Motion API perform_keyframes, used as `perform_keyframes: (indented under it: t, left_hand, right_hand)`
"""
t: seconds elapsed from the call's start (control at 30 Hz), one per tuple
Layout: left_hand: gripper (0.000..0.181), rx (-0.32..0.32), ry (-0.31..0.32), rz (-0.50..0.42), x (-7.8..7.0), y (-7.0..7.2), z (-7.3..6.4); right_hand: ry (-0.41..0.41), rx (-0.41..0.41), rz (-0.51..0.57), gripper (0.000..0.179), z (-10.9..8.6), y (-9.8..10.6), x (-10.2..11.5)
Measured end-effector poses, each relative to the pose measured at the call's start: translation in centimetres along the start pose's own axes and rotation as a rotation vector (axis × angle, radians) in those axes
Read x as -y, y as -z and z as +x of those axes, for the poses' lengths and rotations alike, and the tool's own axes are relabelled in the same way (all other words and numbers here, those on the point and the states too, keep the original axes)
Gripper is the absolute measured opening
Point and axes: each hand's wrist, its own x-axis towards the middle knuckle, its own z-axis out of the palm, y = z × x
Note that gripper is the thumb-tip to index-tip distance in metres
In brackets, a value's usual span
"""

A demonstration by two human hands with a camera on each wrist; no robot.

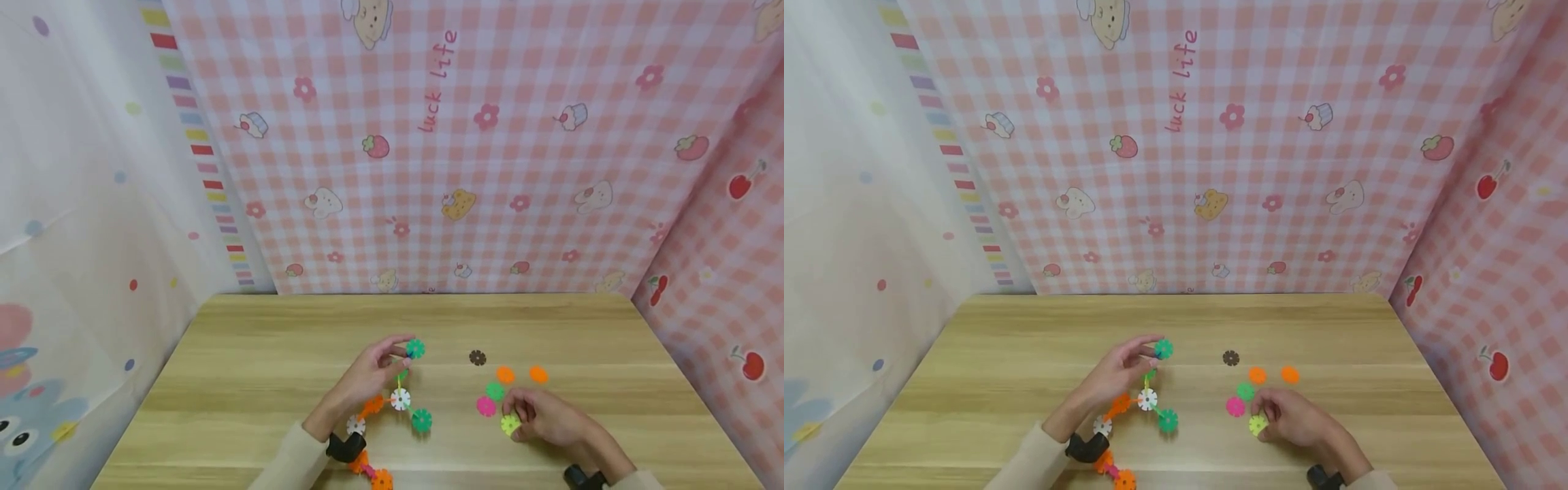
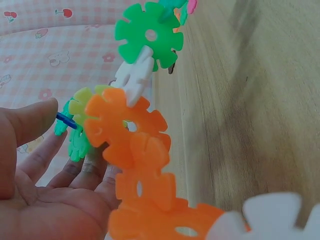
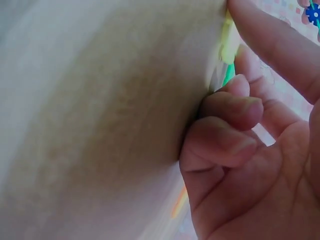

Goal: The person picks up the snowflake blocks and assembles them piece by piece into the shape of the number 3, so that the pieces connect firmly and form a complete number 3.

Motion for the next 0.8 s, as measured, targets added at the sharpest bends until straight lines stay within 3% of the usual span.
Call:
perform_keyframes:
  t: [0.23,0.5,0.8]
  left_hand:
    - [0.043,0.001,0.006,-0.002,-0.1,0.0,0.1]
    - [0.044,-0.005,0.012,-0.013,-0.2,0.0,0.1]
    - [0.045,0.002,-0.006,-0.021,-0.4,0.0,0.0]
  right_hand:
    - [-0.001,-0.058,-0.063,0.029,0.1,-0.1,0.3]
    - [-0.071,-0.072,0.021,0.019,0.5,-0.1,0.9]
    - [0.051,-0.151,0.120,0.038,2.5,-0.1,3.3]
